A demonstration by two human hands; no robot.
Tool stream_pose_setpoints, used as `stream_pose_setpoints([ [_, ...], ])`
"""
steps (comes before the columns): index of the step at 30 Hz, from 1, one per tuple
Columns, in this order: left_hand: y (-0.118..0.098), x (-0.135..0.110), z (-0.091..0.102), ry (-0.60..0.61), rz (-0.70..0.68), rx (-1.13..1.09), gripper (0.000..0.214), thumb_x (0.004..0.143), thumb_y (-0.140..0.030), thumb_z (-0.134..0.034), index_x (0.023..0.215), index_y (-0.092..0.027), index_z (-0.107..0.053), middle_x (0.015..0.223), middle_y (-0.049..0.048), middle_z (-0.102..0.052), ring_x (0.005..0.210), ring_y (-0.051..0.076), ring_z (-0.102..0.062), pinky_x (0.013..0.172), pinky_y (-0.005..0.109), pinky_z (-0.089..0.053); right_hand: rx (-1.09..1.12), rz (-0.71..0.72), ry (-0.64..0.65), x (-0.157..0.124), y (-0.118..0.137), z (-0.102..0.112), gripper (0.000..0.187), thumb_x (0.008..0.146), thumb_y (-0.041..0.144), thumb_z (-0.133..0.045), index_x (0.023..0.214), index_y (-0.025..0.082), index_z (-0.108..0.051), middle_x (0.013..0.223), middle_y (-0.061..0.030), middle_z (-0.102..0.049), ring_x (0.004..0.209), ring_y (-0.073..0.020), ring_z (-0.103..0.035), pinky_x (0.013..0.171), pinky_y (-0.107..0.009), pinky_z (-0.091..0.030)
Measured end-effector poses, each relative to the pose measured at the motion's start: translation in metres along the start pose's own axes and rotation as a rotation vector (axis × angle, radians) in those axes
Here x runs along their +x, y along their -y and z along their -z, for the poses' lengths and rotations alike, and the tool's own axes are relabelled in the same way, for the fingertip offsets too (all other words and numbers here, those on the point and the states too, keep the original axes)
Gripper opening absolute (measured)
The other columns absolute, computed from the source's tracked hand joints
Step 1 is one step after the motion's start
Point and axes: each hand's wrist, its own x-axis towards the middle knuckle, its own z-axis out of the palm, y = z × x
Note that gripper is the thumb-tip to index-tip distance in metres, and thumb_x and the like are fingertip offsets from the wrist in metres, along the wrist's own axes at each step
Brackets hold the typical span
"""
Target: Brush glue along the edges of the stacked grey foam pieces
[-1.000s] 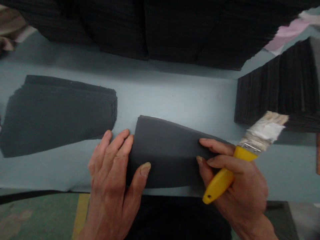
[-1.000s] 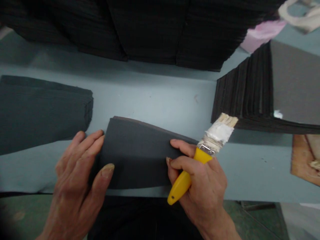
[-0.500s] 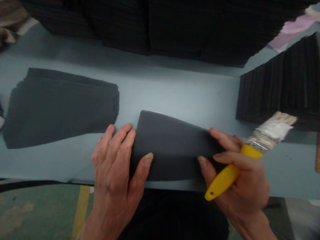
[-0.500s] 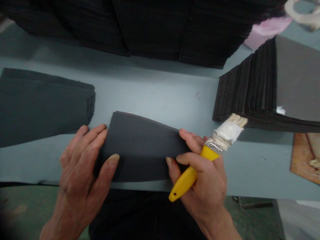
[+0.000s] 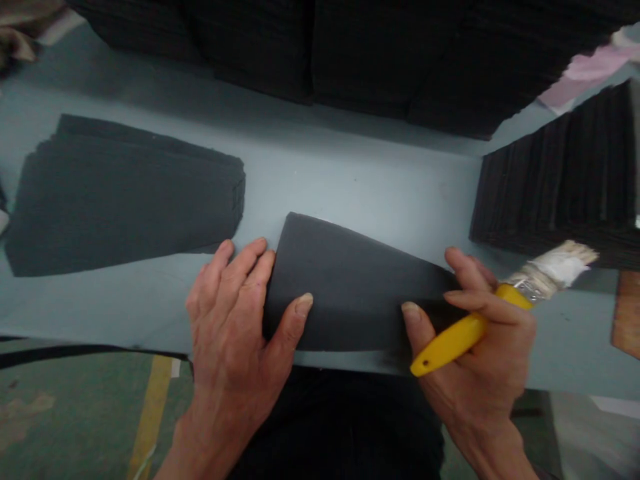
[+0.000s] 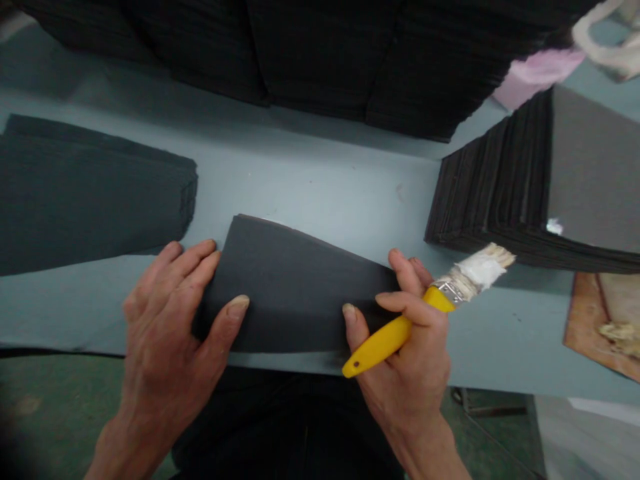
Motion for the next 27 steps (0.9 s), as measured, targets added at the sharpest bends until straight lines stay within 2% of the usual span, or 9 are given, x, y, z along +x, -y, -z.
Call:
stream_pose_setpoints([
  [5, 0.0, 0.001, -0.001, -0.011, 0.001, -0.004, 0.045, 0.107, -0.039, -0.059, 0.145, -0.016, -0.058, 0.155, 0.0188, -0.063, 0.157, 0.043, -0.045, 0.129, 0.064, -0.037, 0.068, -0.033, -0.019, -0.008, 0.004, -0.004, 0.041, 0.086, 0.027, -0.087, 0.11, 0.023, -0.054, 0.154, -0.0279, -0.064, 0.149, -0.0398, -0.059, 0.121, -0.066, -0.044],
  [10, 0.0, 0.002, -0.001, 0.007, 0.001, -0.009, 0.046, 0.107, -0.043, -0.057, 0.142, -0.013, -0.06, 0.155, 0.0203, -0.063, 0.155, 0.045, -0.047, 0.127, 0.066, -0.038, 0.083, -0.059, -0.034, -0.011, 0.007, -0.006, 0.041, 0.087, 0.028, -0.086, 0.113, 0.024, -0.054, 0.157, -0.0257, -0.062, 0.149, -0.0369, -0.06, 0.123, -0.068, -0.04],
  [17, -0.002, 0.004, 0.0, 0.02, 0.014, -0.022, 0.045, 0.108, -0.04, -0.054, 0.141, -0.011, -0.062, 0.154, 0.0211, -0.063, 0.154, 0.047, -0.048, 0.126, 0.068, -0.037, 0.109, -0.033, -0.024, -0.011, 0.003, -0.007, 0.043, 0.086, 0.025, -0.085, 0.116, 0.023, -0.053, 0.158, -0.0266, -0.061, 0.15, -0.0392, -0.059, 0.122, -0.07, -0.04],
  [27, -0.004, 0.005, 0.0, 0.028, 0.042, -0.017, 0.046, 0.108, -0.043, -0.051, 0.14, -0.011, -0.064, 0.154, 0.0202, -0.064, 0.154, 0.047, -0.048, 0.124, 0.069, -0.038, 0.106, -0.065, -0.015, -0.011, 0.005, -0.008, 0.042, 0.087, 0.029, -0.083, 0.114, 0.024, -0.051, 0.157, -0.0268, -0.061, 0.149, -0.0375, -0.06, 0.12, -0.068, -0.042],
])
